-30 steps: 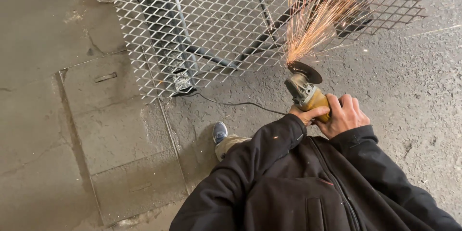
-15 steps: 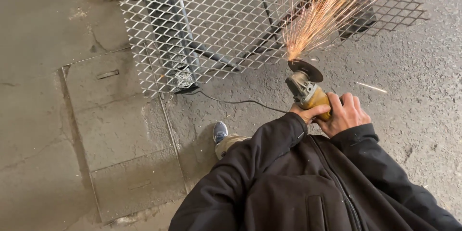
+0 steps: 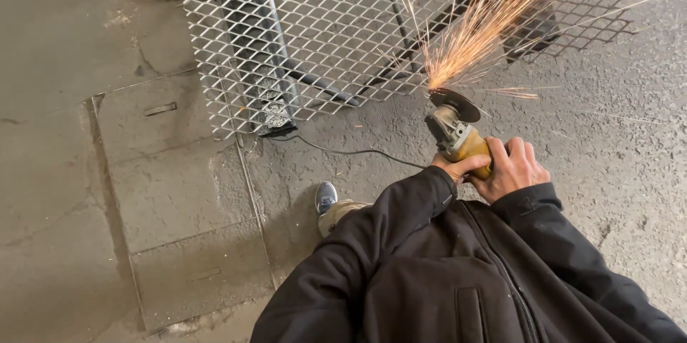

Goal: Cutting a piece of expanded metal mesh using an angle grinder.

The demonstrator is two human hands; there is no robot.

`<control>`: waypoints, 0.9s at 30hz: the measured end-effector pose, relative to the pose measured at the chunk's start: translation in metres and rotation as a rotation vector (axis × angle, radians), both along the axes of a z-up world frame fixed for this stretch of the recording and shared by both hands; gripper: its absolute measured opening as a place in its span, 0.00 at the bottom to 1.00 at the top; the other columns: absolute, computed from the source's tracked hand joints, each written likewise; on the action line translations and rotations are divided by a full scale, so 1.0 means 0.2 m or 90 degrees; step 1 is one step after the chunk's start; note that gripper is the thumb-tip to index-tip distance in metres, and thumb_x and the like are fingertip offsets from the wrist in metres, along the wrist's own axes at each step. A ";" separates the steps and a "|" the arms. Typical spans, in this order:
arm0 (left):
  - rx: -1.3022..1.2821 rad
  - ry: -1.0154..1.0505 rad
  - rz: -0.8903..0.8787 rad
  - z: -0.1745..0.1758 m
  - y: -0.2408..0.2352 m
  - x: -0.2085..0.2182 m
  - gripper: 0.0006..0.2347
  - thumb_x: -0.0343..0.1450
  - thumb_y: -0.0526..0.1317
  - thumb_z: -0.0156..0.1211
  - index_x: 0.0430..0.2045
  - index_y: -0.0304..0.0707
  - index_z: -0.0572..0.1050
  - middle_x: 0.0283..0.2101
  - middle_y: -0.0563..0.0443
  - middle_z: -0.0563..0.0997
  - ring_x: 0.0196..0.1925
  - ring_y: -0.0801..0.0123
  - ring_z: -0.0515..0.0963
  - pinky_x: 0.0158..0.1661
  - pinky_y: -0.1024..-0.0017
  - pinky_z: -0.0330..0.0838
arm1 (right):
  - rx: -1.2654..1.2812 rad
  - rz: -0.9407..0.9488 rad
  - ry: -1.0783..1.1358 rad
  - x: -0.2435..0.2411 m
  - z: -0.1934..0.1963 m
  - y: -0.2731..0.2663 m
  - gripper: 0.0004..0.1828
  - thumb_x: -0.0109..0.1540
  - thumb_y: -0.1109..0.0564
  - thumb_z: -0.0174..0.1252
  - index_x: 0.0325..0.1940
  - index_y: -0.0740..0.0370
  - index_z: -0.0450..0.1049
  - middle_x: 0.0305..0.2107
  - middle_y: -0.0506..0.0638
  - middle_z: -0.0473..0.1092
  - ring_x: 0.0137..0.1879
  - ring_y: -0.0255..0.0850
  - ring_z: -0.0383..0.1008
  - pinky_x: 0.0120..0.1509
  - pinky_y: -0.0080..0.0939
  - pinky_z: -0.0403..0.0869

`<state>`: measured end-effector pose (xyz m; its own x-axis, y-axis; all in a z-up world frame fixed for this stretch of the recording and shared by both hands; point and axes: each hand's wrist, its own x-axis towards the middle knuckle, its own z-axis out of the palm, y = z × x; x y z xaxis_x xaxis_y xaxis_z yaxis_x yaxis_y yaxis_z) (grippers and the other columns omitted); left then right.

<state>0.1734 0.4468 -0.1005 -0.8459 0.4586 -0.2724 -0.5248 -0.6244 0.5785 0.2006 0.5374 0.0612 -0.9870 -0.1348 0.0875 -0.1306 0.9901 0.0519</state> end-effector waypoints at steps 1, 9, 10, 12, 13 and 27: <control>-0.021 0.009 0.000 -0.01 0.00 0.00 0.22 0.64 0.40 0.75 0.50 0.32 0.77 0.45 0.52 0.81 0.43 0.71 0.81 0.38 0.73 0.75 | 0.006 -0.001 0.002 0.00 0.00 0.00 0.38 0.45 0.44 0.75 0.58 0.49 0.72 0.40 0.51 0.67 0.50 0.48 0.73 0.40 0.48 0.76; -0.041 -0.005 -0.010 -0.01 0.00 0.00 0.22 0.64 0.41 0.75 0.50 0.32 0.77 0.44 0.52 0.81 0.40 0.72 0.79 0.36 0.73 0.72 | 0.003 -0.009 -0.013 0.00 0.00 0.00 0.40 0.44 0.42 0.75 0.58 0.49 0.72 0.40 0.51 0.66 0.49 0.48 0.72 0.39 0.49 0.76; -0.063 -0.003 -0.019 -0.03 0.00 0.00 0.22 0.65 0.41 0.75 0.50 0.30 0.77 0.44 0.51 0.80 0.39 0.70 0.77 0.34 0.72 0.70 | 0.000 -0.008 -0.010 0.00 0.00 0.00 0.40 0.44 0.42 0.75 0.58 0.49 0.72 0.40 0.51 0.66 0.49 0.48 0.72 0.40 0.50 0.76; -0.051 0.000 -0.018 -0.02 0.01 0.00 0.22 0.65 0.41 0.75 0.51 0.30 0.77 0.45 0.50 0.80 0.40 0.69 0.77 0.36 0.71 0.70 | -0.008 -0.003 -0.004 0.00 0.00 0.00 0.40 0.44 0.42 0.75 0.58 0.49 0.72 0.40 0.51 0.66 0.50 0.48 0.72 0.40 0.50 0.76; -0.039 0.003 -0.017 -0.01 0.01 0.00 0.22 0.66 0.41 0.75 0.52 0.29 0.77 0.45 0.49 0.80 0.41 0.68 0.77 0.38 0.70 0.71 | -0.017 0.002 0.002 0.00 0.00 0.00 0.40 0.45 0.42 0.75 0.58 0.49 0.72 0.40 0.51 0.66 0.50 0.48 0.72 0.40 0.50 0.77; 0.038 -0.007 -0.001 -0.04 0.02 -0.01 0.23 0.65 0.39 0.74 0.53 0.30 0.75 0.49 0.48 0.81 0.48 0.66 0.82 0.46 0.68 0.78 | -0.009 -0.008 -0.015 -0.01 0.01 -0.01 0.39 0.45 0.43 0.75 0.58 0.49 0.72 0.40 0.51 0.67 0.50 0.50 0.72 0.40 0.52 0.76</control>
<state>0.1711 0.4501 -0.1080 -0.8420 0.4757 -0.2544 -0.5324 -0.6567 0.5340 0.1991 0.5355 0.0639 -0.9905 -0.1207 0.0661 -0.1185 0.9923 0.0356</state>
